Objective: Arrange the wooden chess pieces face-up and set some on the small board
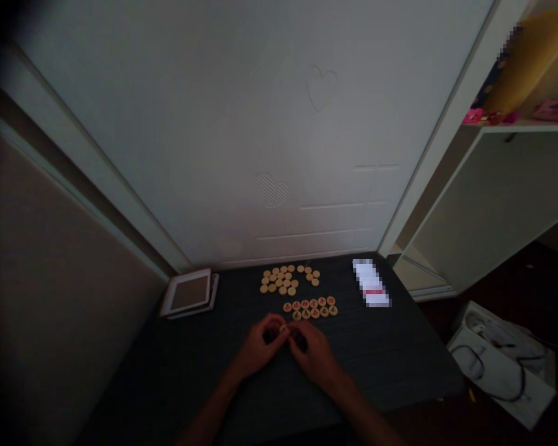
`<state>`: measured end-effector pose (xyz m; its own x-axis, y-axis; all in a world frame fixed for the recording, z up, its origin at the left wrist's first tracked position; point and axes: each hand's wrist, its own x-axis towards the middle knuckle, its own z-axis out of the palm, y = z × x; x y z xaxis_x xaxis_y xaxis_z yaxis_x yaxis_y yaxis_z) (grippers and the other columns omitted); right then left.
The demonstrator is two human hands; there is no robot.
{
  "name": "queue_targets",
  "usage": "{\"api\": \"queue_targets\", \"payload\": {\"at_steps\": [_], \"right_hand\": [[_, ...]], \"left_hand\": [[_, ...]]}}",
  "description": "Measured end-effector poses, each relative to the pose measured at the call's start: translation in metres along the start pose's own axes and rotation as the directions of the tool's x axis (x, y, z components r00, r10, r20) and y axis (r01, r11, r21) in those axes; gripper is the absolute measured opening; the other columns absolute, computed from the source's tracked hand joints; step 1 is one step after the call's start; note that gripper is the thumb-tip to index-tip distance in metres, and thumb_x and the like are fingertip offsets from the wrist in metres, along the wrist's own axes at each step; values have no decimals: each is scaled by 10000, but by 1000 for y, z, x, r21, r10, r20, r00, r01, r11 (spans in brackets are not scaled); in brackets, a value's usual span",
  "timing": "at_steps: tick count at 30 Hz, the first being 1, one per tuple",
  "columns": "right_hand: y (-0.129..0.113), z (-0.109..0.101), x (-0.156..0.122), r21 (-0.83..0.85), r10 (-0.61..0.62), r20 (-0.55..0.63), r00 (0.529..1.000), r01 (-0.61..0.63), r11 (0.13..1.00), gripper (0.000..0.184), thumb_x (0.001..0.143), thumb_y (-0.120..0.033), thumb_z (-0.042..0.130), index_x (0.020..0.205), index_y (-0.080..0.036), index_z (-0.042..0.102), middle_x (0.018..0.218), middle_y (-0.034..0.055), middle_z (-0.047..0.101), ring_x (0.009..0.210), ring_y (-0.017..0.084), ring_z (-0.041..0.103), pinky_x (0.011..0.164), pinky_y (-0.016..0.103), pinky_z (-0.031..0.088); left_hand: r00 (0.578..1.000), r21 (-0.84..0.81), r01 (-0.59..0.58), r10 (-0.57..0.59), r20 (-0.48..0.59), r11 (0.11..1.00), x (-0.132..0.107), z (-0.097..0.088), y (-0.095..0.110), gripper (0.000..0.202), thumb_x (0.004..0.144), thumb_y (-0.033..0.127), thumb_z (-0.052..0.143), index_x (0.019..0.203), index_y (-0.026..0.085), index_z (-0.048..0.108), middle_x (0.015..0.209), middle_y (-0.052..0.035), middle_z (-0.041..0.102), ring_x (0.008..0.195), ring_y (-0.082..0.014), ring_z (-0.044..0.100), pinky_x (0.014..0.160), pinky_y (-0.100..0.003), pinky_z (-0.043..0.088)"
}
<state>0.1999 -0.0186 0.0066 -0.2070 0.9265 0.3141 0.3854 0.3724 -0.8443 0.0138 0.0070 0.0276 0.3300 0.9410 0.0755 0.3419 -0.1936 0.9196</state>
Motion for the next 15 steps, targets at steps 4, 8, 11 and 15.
{"api": "queue_targets", "payload": {"at_steps": [4,8,11,15], "right_hand": [[-9,10,-4,75,68,-50,996,-64,995,196,962,-300,606,1138,-250,677,1017,49,751,885,208,718,807,328,579],[-14,15,-11,222,167,-72,983,-148,964,236,968,-407,627,1123,-236,677,1005,62,758,908,228,727,836,354,586],[-16,15,-16,295,210,-45,977,-188,937,289,950,-470,651,1099,-225,688,984,69,763,912,239,732,849,367,590],[-19,12,-25,325,231,-15,973,-214,921,339,931,-521,664,1090,-223,699,976,72,765,905,243,732,851,372,591]], "left_hand": [[1000,12,7,-7,10,1000,-5,-3,10,177,928,386,641,1010,241,701,881,-9,775,789,-183,716,744,-276,557],[999,5,46,-46,-13,999,-19,1,18,240,973,420,580,1091,246,695,950,-26,789,847,-197,734,798,-298,569],[996,-49,72,-74,-44,996,-32,8,18,297,1004,435,539,1177,236,676,1030,-52,795,938,-213,744,872,-324,575],[993,-88,96,-101,-57,992,-47,12,15,323,991,431,573,1234,248,681,1134,-59,789,1039,-224,736,964,-339,564]]}}
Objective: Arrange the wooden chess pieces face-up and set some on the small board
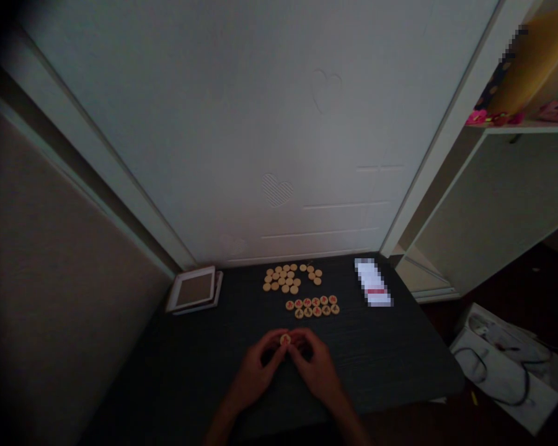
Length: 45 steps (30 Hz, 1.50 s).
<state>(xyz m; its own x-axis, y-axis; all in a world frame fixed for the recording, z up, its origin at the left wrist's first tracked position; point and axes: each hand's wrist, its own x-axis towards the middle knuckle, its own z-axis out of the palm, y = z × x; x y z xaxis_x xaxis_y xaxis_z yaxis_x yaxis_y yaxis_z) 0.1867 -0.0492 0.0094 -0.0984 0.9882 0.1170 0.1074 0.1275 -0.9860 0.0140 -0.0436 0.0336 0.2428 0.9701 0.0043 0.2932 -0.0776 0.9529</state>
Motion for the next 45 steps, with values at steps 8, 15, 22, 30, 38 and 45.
{"api": "queue_targets", "payload": {"at_steps": [8,15,22,30,38,45], "right_hand": [[-3,3,-19,-10,38,12,999,-38,999,334,951,-523,639,1111,-238,709,1014,74,775,942,251,738,884,372,584],[2,2,-17,2,39,10,999,-39,999,344,947,-528,645,1124,-244,725,1022,79,787,948,262,757,887,370,600],[5,0,-18,-56,39,23,999,-37,998,309,941,-514,654,1089,-259,746,1004,62,790,904,248,751,855,348,595],[5,0,-17,-100,34,30,999,-31,994,280,944,-495,656,1052,-259,763,947,48,789,846,225,743,796,306,592],[12,-1,-16,-36,47,-16,999,-47,998,287,960,-477,634,1117,-260,734,1047,80,773,928,260,740,873,374,602],[14,-2,-19,-82,74,-207,975,-93,992,310,974,-470,600,1176,-258,702,1119,100,739,1006,268,711,898,375,592]], "left_hand": [[1000,71,16,-15,-25,997,-18,2,-10,315,967,417,628,1246,290,699,1152,-45,791,1050,-235,735,991,-353,553],[999,141,19,-15,-33,990,-17,3,-14,315,965,436,625,1239,302,704,1130,-41,796,1021,-236,740,979,-348,557],[997,122,46,-38,-65,992,-16,3,-16,274,950,438,645,1168,288,713,1025,-36,812,964,-231,755,950,-351,568],[993,108,90,-82,-83,990,-14,6,-13,256,997,434,552,1090,275,730,1047,-42,808,981,-231,752,927,-340,584],[999,279,28,-39,33,960,-9,-3,-4,332,946,387,650,1272,338,685,1161,-36,775,1036,-254,710,982,-387,540],[995,514,-50,87,-49,857,35,-14,-1,269,956,282,622,1208,294,715,1143,-56,723,1057,-264,670,949,-394,505]]}}
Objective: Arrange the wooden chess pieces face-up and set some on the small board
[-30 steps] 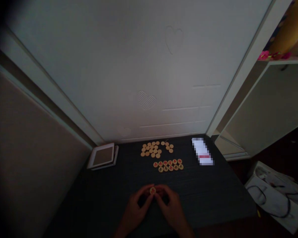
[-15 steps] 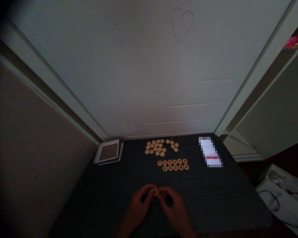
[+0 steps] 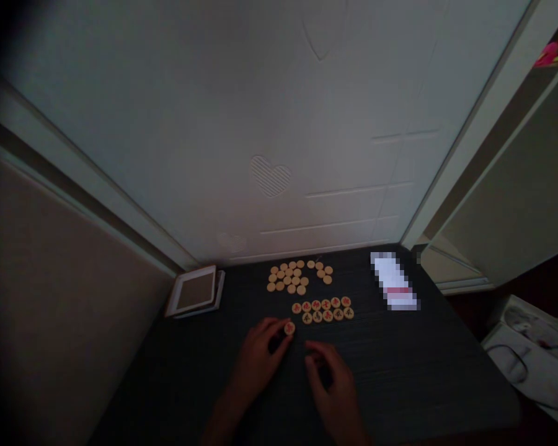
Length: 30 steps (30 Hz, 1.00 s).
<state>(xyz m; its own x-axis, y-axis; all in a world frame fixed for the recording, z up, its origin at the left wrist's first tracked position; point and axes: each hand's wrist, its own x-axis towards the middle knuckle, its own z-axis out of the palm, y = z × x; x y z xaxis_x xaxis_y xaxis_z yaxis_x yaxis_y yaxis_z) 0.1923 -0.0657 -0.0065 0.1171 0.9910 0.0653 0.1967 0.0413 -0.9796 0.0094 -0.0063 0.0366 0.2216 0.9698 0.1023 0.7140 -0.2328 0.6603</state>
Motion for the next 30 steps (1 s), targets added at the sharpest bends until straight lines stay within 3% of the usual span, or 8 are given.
{"api": "queue_targets", "payload": {"at_steps": [4,10,16,23,30], "right_hand": [[2,-2,1,-13,29,-102,994,-30,999,293,982,-478,582,1100,-246,717,1082,103,740,991,272,716,881,375,597],[5,-7,3,-8,38,-104,994,-39,999,304,975,-496,592,1056,-241,734,1009,97,749,904,258,737,801,345,613],[4,-29,6,-18,96,-105,990,-98,995,340,935,-551,634,993,-236,749,944,80,768,832,250,754,765,327,621],[-3,-30,8,-16,120,-79,990,-122,992,397,909,-581,652,981,-204,754,861,79,774,804,246,753,743,311,607],[-3,-33,11,31,153,-95,984,-151,988,434,906,-601,642,1026,-198,745,885,90,773,845,264,742,747,335,595]], "left_hand": [[1000,101,19,-18,-6,995,15,10,-4,268,953,259,611,1199,274,714,1140,-64,698,1093,-282,652,929,-403,483],[994,28,95,-93,-51,995,16,18,-8,279,910,277,669,1188,255,680,1030,-38,718,847,-229,670,828,-363,494],[995,22,58,-56,-79,998,17,22,-8,125,941,295,647,1042,259,710,919,-24,719,798,-224,664,802,-353,496],[993,-16,-4,2,-118,1000,18,28,-12,91,934,224,672,1006,261,712,1034,-7,737,786,-191,668,855,-370,519],[995,-90,-42,34,-97,995,-4,14,-12,184,923,220,669,1103,260,676,1150,-21,707,844,-186,700,837,-345,573]]}}
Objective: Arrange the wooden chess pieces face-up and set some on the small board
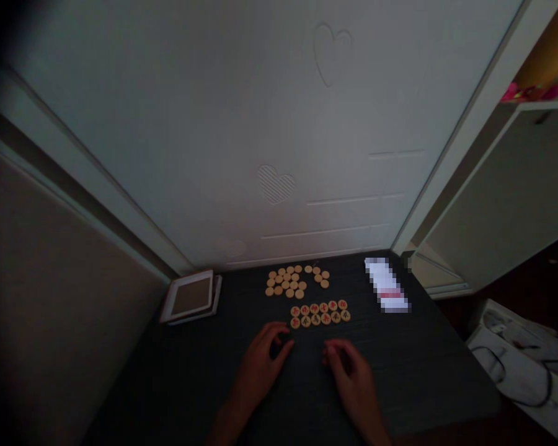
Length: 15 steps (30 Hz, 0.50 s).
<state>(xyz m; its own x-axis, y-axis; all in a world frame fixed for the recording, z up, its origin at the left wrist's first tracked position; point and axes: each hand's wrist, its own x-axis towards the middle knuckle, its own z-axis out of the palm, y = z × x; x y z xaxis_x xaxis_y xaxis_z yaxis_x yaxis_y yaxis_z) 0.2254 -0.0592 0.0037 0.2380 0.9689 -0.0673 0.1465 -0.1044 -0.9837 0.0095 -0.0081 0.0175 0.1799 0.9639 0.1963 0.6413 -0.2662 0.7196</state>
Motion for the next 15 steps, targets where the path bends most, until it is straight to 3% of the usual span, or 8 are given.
{"api": "queue_targets", "payload": {"at_steps": [3,6,8,9,12,15], "right_hand": [[-9,-12,21,-32,-46,28,999,47,998,429,922,-583,629,1055,-188,733,853,82,762,840,257,734,749,338,590],[-23,-25,62,-159,-165,105,981,181,971,370,953,-522,607,1099,-200,718,984,87,768,897,246,734,784,336,591],[-32,-30,97,-347,-236,223,946,303,888,331,985,-450,565,1173,-207,688,1025,80,767,881,228,737,763,331,596],[-36,-31,115,-454,-269,288,919,379,806,310,995,-404,543,1186,-202,681,1016,79,766,859,220,737,750,330,597],[-44,-28,167,-517,-311,345,886,455,725,264,963,-230,559,1181,-176,696,1128,117,744,1007,244,709,919,385,553],[-46,-22,203,-534,-331,432,839,533,656,339,905,-78,543,1179,-175,716,1203,124,721,1131,244,666,1043,384,480]], "left_hand": [[1000,3,-10,10,25,1000,-19,-6,-2,140,953,240,631,1078,271,686,1097,-12,723,827,-186,710,807,-329,586],[998,2,-55,55,11,998,-34,-8,-8,119,959,239,626,1045,273,700,1069,-19,739,935,-210,718,865,-340,584],[997,2,-80,80,-5,997,-38,-7,-11,108,959,229,624,1014,268,708,1045,-24,747,977,-222,715,901,-357,577],[996,2,-85,85,-10,996,-39,-7,-12,107,961,226,620,1003,266,710,1028,-25,750,979,-225,715,906,-365,575],[997,-1,-76,76,-9,997,-38,-6,-13,115,979,237,596,999,260,707,988,-28,749,944,-225,716,889,-374,578],[997,-10,-77,77,2,997,-36,-7,-13,120,990,252,584,987,255,704,957,-29,746,910,-222,714,886,-384,578]]}}
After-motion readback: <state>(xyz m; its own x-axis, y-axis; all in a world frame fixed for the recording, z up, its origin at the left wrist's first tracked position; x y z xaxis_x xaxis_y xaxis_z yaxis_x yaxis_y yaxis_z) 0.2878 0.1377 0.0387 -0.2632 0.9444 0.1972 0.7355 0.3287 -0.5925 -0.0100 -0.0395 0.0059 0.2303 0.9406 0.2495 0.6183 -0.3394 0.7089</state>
